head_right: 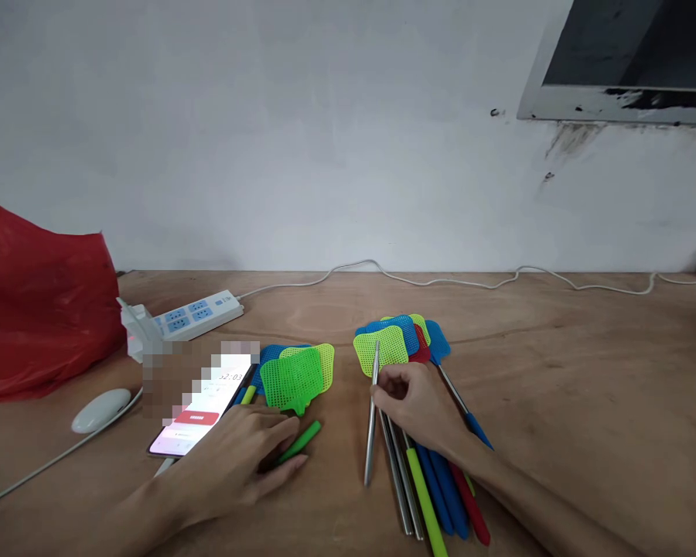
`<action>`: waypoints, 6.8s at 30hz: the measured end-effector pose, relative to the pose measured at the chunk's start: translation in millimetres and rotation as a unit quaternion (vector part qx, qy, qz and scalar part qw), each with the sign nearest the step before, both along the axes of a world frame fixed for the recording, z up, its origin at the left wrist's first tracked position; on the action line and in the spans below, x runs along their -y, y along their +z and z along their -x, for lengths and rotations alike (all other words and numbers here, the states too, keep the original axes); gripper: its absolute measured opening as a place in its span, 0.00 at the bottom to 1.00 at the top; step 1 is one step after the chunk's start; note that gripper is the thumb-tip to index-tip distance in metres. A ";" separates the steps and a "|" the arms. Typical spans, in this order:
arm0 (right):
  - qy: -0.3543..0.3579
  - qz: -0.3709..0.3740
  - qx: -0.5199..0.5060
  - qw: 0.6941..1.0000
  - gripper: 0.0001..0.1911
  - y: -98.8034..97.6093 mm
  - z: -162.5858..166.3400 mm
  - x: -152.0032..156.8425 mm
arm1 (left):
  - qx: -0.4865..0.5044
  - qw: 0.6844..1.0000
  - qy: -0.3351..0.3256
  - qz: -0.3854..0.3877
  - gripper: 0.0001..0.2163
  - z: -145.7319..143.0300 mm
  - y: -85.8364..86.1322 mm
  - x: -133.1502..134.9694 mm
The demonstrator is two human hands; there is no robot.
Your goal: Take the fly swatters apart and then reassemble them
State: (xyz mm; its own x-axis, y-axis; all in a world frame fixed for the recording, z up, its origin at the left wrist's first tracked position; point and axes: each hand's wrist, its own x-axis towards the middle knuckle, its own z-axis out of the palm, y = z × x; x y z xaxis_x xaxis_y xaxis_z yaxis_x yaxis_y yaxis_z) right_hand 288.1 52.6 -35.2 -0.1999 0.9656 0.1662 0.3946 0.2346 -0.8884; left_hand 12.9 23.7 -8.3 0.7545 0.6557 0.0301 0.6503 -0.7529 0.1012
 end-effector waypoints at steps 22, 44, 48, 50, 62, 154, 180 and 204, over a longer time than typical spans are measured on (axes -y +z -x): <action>0.033 0.164 -0.349 0.922 0.14 15.4 8.0 2.6 | 0.040 0.998 0.047 0.027 0.13 -1.2 -6.1 2.1; 0.067 0.114 -0.259 0.957 0.16 9.3 11.3 6.3 | 0.180 0.983 0.036 0.008 0.10 -0.2 0.1 3.0; 0.004 0.086 -0.335 0.938 0.17 5.4 8.7 0.7 | 0.214 0.969 0.096 -0.074 0.07 1.0 -3.6 -3.5; -0.026 0.087 -0.339 0.936 0.19 5.9 8.6 -0.2 | 0.193 0.968 0.115 -0.115 0.12 2.4 -10.2 -7.2; -0.012 0.143 -0.258 0.955 0.21 11.1 10.4 7.3 | 0.132 0.975 0.139 -0.112 0.23 4.6 -16.1 -10.1; 0.096 0.157 -0.124 0.975 0.18 7.9 18.6 18.7 | 0.188 0.945 0.254 -0.089 0.34 7.8 -22.2 -15.7; 0.148 0.156 -0.110 0.970 0.18 9.0 13.3 22.4 | 0.496 0.819 0.238 0.163 0.24 15.1 -5.8 -31.5; 0.132 0.151 -0.120 0.972 0.20 10.8 26.3 34.3 | 0.466 0.851 0.239 0.043 0.18 8.4 -13.4 -17.3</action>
